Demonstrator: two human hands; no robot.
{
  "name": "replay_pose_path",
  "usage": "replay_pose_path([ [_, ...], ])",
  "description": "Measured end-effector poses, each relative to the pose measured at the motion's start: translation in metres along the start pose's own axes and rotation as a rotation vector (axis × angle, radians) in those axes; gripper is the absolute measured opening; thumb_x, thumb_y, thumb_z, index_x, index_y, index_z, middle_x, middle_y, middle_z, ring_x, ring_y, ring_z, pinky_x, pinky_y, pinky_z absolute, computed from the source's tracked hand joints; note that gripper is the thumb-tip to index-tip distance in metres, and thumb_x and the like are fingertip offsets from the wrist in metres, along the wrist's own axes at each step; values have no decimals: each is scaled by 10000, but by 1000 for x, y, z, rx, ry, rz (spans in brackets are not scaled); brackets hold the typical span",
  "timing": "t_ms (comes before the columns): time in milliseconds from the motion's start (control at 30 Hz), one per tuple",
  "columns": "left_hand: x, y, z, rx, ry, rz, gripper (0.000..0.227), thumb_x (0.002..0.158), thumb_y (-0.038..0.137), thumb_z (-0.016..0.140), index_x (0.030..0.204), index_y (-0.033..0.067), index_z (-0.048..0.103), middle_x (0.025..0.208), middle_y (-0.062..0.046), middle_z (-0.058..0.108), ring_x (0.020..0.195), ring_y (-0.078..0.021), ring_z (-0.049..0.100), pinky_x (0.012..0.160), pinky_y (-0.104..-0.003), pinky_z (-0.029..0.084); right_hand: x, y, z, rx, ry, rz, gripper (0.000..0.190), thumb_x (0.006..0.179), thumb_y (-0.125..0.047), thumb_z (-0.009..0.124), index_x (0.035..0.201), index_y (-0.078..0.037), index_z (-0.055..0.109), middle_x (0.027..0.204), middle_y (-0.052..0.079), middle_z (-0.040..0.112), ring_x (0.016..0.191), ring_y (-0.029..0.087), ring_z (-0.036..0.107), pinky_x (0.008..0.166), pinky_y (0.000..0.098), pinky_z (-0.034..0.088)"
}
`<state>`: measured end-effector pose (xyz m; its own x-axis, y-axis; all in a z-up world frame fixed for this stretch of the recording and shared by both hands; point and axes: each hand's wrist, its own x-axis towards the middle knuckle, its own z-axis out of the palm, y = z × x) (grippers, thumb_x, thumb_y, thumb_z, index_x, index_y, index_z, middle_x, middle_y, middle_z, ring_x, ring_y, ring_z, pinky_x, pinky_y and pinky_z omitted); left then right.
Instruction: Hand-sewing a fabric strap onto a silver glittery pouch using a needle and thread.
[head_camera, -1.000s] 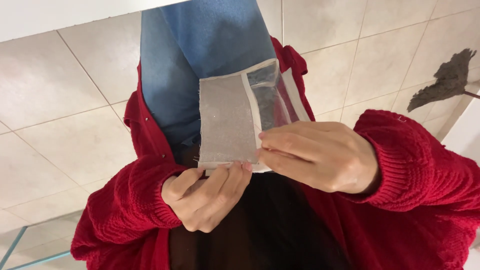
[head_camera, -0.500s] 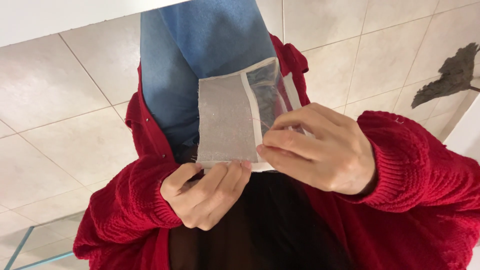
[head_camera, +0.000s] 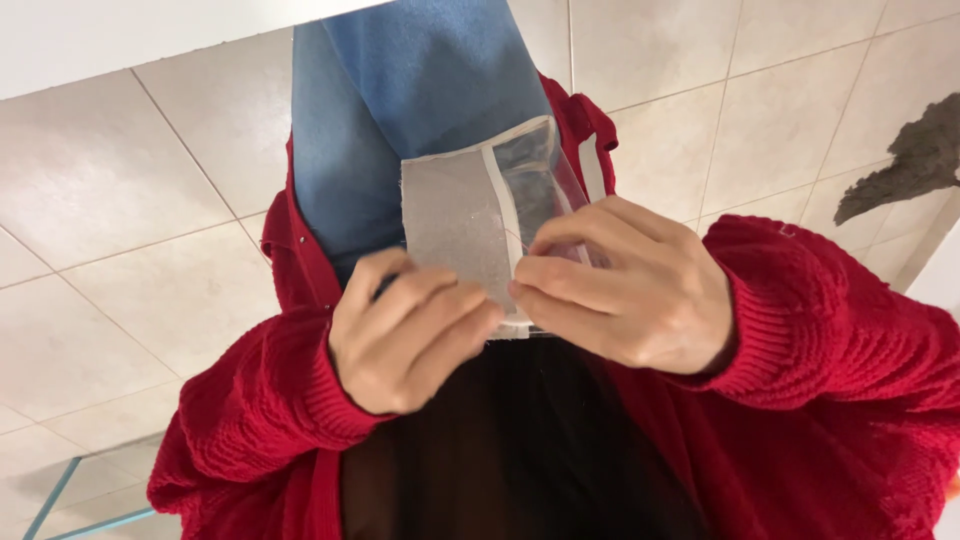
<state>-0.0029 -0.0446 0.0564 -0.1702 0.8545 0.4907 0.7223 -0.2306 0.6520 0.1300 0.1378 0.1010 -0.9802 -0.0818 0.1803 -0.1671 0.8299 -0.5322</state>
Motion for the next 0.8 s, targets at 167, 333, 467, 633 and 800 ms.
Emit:
replay_pose_path([
  [167, -1, -11, 6, -121, -72, -81, 68, 989, 24, 689, 923, 37, 694, 951, -49, 677, 823, -255, 561, 743, -400, 464, -1, 14, 6, -93, 10, -82, 216, 915, 75, 836, 843, -96, 726, 870, 14, 706, 801, 216, 653, 623, 286, 554],
  [333, 3, -13, 10, -291, -139, -164, 115, 1031, 105, 600, 948, 60, 665, 949, -46, 673, 796, -267, 517, 715, -402, 405, -6, 27, 10, 46, -60, -25, 234, 910, 71, 832, 836, -117, 715, 850, 36, 719, 765, 230, 636, 667, 325, 558],
  [467, 6, -11, 13, -338, -86, -204, 70, 988, 62, 654, 920, 66, 668, 929, -38, 681, 771, -255, 533, 740, -391, 402, -6, 35, 10, 290, -105, 2, 155, 954, 80, 708, 890, -59, 732, 884, 80, 733, 776, 261, 679, 687, 354, 559],
  [633, 3, -6, 17, -348, -55, -224, 38, 950, 8, 667, 941, 45, 667, 933, -55, 679, 759, -260, 543, 760, -394, 415, -10, 35, 12, 380, -124, 23, 103, 946, 52, 711, 931, -48, 732, 904, 92, 732, 792, 265, 686, 701, 352, 577],
  [800, 8, -6, 11, -373, -22, -238, 43, 946, -23, 664, 922, 11, 655, 914, -98, 668, 754, -275, 548, 774, -399, 445, -8, 36, 11, 456, -113, 8, 116, 880, -18, 809, 975, -9, 743, 932, 114, 730, 796, 242, 695, 679, 309, 604],
])
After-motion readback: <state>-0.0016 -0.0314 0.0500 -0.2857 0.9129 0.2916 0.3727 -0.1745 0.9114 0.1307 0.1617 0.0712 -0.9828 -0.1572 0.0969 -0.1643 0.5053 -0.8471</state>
